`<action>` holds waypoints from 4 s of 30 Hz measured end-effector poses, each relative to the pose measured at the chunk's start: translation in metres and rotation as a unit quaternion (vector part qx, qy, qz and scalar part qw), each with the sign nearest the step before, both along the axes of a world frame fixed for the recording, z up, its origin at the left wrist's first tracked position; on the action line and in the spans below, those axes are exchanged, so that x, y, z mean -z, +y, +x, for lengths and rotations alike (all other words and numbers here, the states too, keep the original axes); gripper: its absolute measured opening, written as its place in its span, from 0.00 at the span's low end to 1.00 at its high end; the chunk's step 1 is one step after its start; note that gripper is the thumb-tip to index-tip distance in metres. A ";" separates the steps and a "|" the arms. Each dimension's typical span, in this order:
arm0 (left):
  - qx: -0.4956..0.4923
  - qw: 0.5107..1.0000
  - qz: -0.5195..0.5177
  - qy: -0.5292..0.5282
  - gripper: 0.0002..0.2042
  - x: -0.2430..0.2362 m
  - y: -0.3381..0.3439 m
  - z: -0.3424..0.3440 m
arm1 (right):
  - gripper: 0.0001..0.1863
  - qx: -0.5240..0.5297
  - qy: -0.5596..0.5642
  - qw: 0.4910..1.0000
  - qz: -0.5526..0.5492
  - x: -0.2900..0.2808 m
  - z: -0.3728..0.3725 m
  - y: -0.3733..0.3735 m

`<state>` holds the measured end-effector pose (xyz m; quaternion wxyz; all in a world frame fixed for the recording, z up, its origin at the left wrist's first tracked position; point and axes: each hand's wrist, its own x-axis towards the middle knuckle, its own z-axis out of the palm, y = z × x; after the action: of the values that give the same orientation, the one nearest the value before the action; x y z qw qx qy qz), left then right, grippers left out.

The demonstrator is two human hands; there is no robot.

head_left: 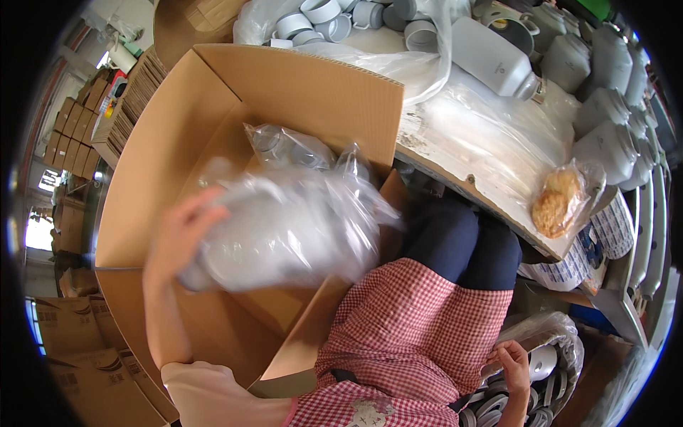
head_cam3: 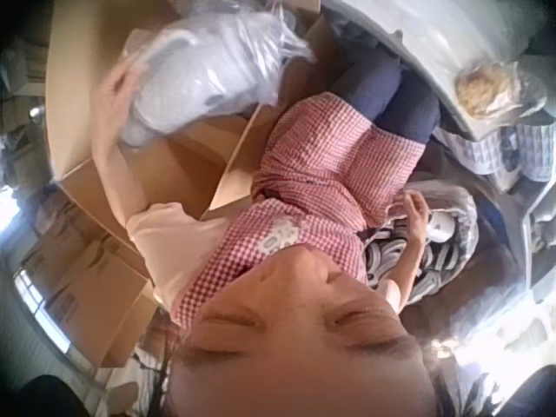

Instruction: The person assembles and packs gray thermos flasks. They place lids on the flasks, wrap each in a clear plastic bag, and place the wrapped units into a cardboard box. The person also applies a label to the side of each flask before bagging.

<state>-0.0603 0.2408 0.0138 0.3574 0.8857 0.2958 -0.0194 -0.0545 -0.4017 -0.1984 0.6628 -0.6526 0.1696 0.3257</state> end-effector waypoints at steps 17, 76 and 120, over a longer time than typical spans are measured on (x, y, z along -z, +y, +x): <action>0.275 0.912 0.135 0.273 0.17 0.380 0.263 0.145 | 0.12 -0.060 0.019 0.996 -0.063 -0.023 0.053 0.009; 0.283 0.903 -0.189 -0.264 0.27 0.150 -0.288 0.106 | 0.22 0.218 -0.428 0.852 -0.209 0.053 0.123 -0.040; 0.382 0.839 -0.291 -0.257 0.09 0.141 -0.276 0.089 | 0.05 0.055 -0.275 0.960 -0.016 -0.108 0.071 0.143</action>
<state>0.0288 -0.0349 -0.1270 0.6260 0.7568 -0.1876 -0.0115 0.0162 -0.2588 -0.0906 0.6901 -0.7172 0.0222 0.0941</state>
